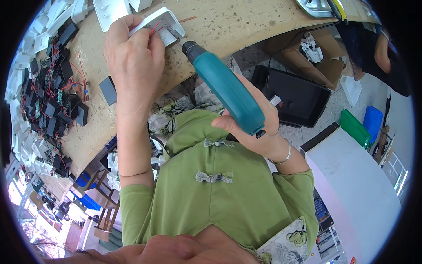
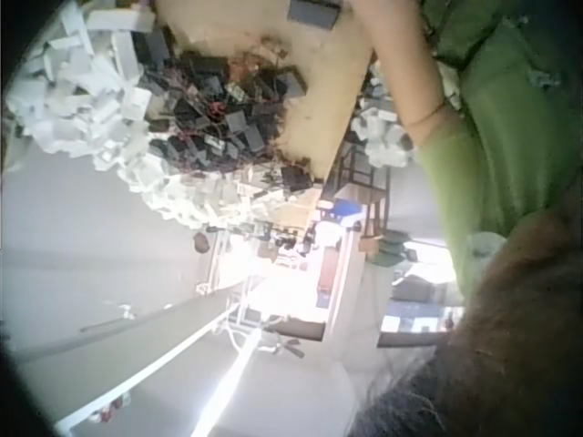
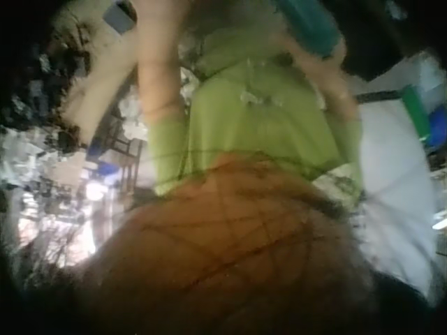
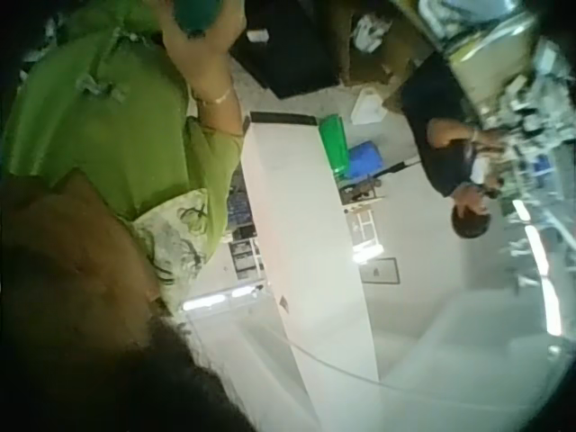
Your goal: The person assembles electronics by placing wired circuit components into plastic casings and soldering them with a soldering gun.
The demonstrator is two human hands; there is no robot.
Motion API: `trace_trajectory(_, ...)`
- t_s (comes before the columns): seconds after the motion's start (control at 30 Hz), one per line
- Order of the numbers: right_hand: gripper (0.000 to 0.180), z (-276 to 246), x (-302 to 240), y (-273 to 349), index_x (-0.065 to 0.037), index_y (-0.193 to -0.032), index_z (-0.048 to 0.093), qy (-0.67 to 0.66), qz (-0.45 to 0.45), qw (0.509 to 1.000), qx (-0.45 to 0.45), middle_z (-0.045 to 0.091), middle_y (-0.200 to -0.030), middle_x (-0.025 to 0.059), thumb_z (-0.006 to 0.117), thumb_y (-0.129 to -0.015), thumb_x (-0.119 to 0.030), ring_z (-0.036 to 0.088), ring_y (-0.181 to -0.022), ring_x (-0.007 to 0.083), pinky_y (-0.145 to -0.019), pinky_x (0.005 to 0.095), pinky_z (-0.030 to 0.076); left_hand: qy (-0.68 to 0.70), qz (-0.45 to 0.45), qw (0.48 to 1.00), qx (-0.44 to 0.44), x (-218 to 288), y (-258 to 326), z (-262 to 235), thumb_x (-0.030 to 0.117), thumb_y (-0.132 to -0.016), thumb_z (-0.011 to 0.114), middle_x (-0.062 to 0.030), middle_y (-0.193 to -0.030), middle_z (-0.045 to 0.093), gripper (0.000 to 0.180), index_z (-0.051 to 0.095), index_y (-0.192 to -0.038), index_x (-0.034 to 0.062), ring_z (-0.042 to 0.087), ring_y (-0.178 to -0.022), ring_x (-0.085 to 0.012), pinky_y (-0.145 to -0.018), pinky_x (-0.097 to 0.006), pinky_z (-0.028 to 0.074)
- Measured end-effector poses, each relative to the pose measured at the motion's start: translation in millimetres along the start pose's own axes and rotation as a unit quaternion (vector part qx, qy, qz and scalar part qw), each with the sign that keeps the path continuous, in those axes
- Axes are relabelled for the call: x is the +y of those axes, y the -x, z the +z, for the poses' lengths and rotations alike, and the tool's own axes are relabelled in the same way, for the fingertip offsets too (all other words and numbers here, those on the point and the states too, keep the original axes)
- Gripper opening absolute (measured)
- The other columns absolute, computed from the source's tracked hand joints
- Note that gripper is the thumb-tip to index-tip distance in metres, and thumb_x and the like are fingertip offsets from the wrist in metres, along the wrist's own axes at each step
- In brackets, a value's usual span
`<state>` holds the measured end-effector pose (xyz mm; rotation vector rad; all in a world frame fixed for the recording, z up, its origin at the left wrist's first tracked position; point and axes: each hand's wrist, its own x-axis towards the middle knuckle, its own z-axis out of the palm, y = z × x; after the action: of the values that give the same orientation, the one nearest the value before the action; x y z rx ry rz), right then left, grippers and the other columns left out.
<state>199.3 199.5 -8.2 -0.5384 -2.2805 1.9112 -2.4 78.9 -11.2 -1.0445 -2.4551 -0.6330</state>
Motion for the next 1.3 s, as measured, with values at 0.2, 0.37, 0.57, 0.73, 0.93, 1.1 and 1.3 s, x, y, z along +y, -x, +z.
trace_trajectory(0.2,0.075,-2.1,2.6,0.8,0.006,-0.133,0.039,-0.009,-0.026,1.000,-0.004,0.063,-0.104,0.0078,0.080,-0.072,-0.010,0.060,-0.075,0.0077,-0.065,0.0213,0.052,-0.001,-0.001,1.000,-0.002,0.3,-0.4,-0.8,0.007,-0.073,0.062,-0.0115,-0.098,0.060,0.010,0.066,-0.074,-0.0021,0.055,-0.090,-0.0293,-0.082,-0.039,0.043)
trace_trajectory(0.37,0.074,-3.1,2.8,2.5,0.007,-0.133,0.038,-0.004,-0.036,0.999,-0.006,0.064,-0.104,0.0077,0.079,-0.073,-0.009,0.060,-0.076,0.0076,-0.065,0.0212,0.052,0.004,-0.001,1.000,-0.002,0.3,-0.6,-0.6,0.007,-0.073,0.062,-0.0118,-0.098,0.060,0.011,0.067,-0.075,-0.0022,0.056,-0.091,-0.0296,-0.083,-0.040,0.043)
trace_trajectory(0.57,0.075,-3.4,-1.6,2.6,0.007,-0.133,0.038,-0.021,-0.015,1.000,-0.005,0.063,-0.101,0.0067,0.079,-0.073,-0.009,0.058,-0.074,0.0069,-0.064,0.0210,0.050,-0.001,0.003,1.000,0.003,0.5,-0.2,-0.5,0.007,-0.073,0.062,-0.0122,-0.099,0.061,0.011,0.067,-0.076,-0.0022,0.056,-0.092,-0.0297,-0.083,-0.040,0.043)
trace_trajectory(0.73,0.075,-2.1,-4.3,0.8,0.006,-0.133,0.038,-0.003,0.012,1.000,-0.010,0.062,-0.095,0.0044,0.080,-0.073,-0.009,0.057,-0.072,0.0066,-0.063,0.0210,0.050,0.005,0.001,1.000,0.001,0.3,0.5,-0.9,0.007,-0.073,0.062,-0.0119,-0.098,0.060,0.010,0.066,-0.075,-0.0023,0.056,-0.091,-0.0296,-0.082,-0.040,0.043)
trace_trajectory(0.93,0.074,-2.0,-5.0,-0.5,0.006,-0.134,0.038,-0.027,0.009,1.000,-0.006,0.062,-0.096,0.0044,0.079,-0.073,-0.009,0.057,-0.072,0.0066,-0.064,0.0210,0.049,0.004,0.002,1.000,0.004,0.2,-0.7,-0.2,0.007,-0.073,0.062,-0.0115,-0.098,0.060,0.010,0.066,-0.075,-0.0022,0.056,-0.090,-0.0293,-0.082,-0.039,0.043)
trace_trajectory(1.1,0.075,-2.5,-4.3,-0.7,0.006,-0.134,0.037,-0.021,0.003,1.000,-0.010,0.062,-0.097,0.0047,0.079,-0.073,-0.008,0.057,-0.074,0.0070,-0.064,0.0212,0.049,0.004,0.004,1.000,0.007,-0.9,0.5,0.3,0.007,-0.073,0.062,-0.0113,-0.098,0.060,0.010,0.066,-0.075,-0.0022,0.056,-0.090,-0.0292,-0.081,-0.039,0.043)
trace_trajectory(1.3,0.075,-2.7,-1.5,-1.5,0.006,-0.134,0.037,-0.039,-0.011,0.999,-0.008,0.062,-0.097,0.0060,0.078,-0.074,-0.007,0.057,-0.074,0.0075,-0.065,0.0212,0.050,0.001,0.007,1.000,0.010,-1.0,0.2,1.4,0.007,-0.073,0.062,-0.0112,-0.097,0.060,0.010,0.066,-0.074,-0.0022,0.056,-0.089,-0.0291,-0.081,-0.040,0.043)
